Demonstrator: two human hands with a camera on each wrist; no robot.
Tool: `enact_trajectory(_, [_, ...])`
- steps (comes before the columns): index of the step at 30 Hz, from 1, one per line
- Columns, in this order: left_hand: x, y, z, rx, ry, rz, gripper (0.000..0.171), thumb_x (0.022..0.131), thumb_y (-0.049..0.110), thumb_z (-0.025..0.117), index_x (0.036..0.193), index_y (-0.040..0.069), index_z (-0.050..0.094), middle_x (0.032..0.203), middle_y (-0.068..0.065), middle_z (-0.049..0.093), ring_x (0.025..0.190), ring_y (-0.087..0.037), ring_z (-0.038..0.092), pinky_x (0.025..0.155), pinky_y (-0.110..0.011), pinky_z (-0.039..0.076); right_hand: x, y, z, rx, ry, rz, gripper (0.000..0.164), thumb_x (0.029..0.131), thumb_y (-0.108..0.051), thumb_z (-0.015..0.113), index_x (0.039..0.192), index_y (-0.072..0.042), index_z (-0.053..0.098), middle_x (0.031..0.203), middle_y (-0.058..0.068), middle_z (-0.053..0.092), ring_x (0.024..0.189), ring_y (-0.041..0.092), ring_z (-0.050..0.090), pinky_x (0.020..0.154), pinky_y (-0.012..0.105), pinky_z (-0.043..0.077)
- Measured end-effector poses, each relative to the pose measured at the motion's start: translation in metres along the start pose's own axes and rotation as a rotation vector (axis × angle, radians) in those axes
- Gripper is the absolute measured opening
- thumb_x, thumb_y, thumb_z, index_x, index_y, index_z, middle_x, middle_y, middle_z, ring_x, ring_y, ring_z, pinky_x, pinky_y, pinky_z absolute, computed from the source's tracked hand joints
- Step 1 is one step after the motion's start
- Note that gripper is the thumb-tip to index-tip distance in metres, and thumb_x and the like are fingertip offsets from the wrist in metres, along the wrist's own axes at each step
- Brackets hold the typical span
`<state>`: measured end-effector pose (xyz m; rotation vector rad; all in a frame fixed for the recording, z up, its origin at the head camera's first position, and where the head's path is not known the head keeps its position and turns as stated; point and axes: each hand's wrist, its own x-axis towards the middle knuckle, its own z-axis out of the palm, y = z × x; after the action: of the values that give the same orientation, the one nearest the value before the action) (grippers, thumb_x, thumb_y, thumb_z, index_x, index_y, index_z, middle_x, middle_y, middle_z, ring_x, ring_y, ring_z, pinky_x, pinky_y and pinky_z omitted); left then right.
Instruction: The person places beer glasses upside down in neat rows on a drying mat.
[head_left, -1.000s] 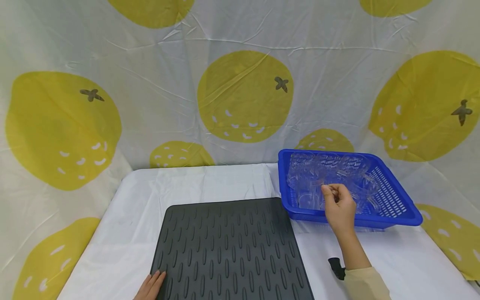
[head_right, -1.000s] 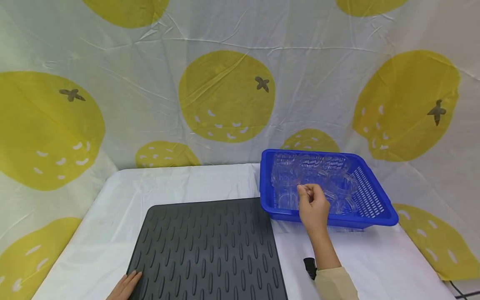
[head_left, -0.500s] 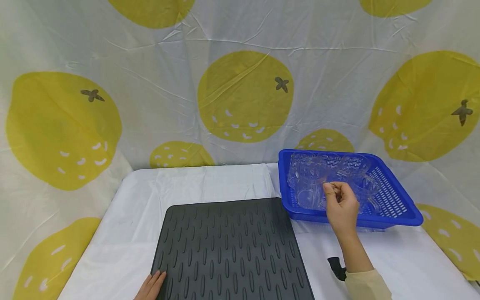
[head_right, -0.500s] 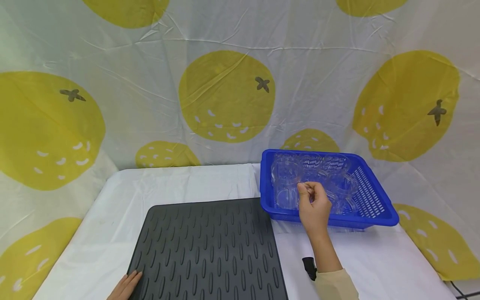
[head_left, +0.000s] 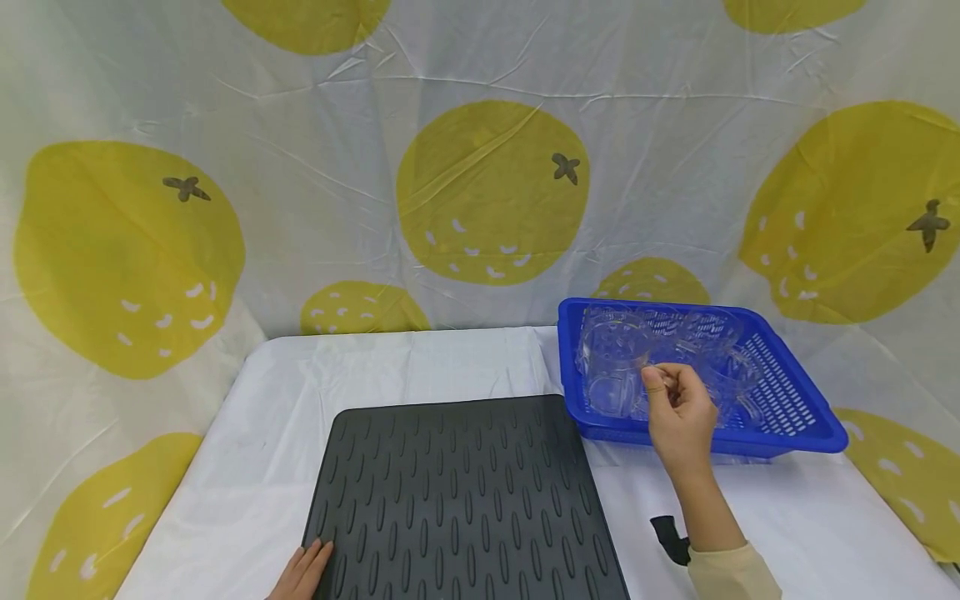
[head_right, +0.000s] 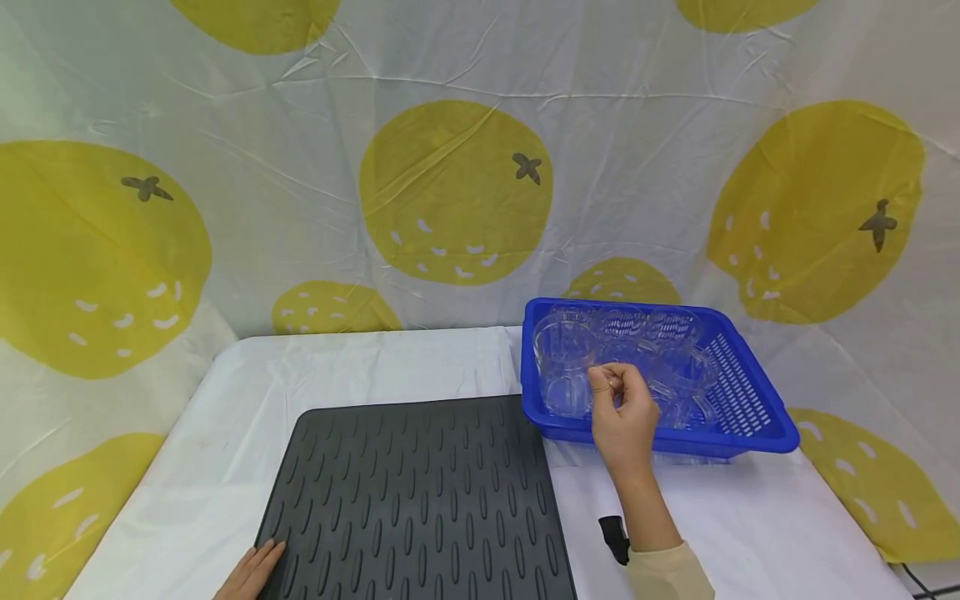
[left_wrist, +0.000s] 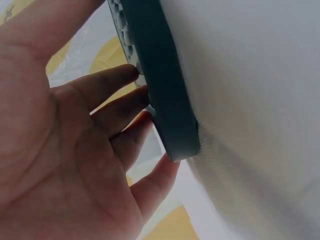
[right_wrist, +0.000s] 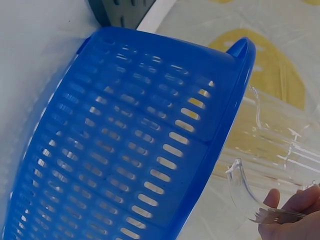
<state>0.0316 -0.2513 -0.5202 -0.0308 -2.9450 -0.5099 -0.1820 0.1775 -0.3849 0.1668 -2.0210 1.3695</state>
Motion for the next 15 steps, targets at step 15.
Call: enact_trajectory(15, [-0.006,-0.032,0.039,-0.021,-0.097,-0.062,0.097,0.076,0.061,0.059,0.148,0.030,0.003,0.152,-0.003,0.012,0.137,-0.011,-0.010,0.095,-0.018,-0.022,-0.004,-0.046,0.004,0.073,0.009,-0.128,0.006,0.088,0.009,0.055,0.090,0.013,0.058,0.071,-0.003,0.048,0.058,0.004,0.038,0.052,0.016,0.031])
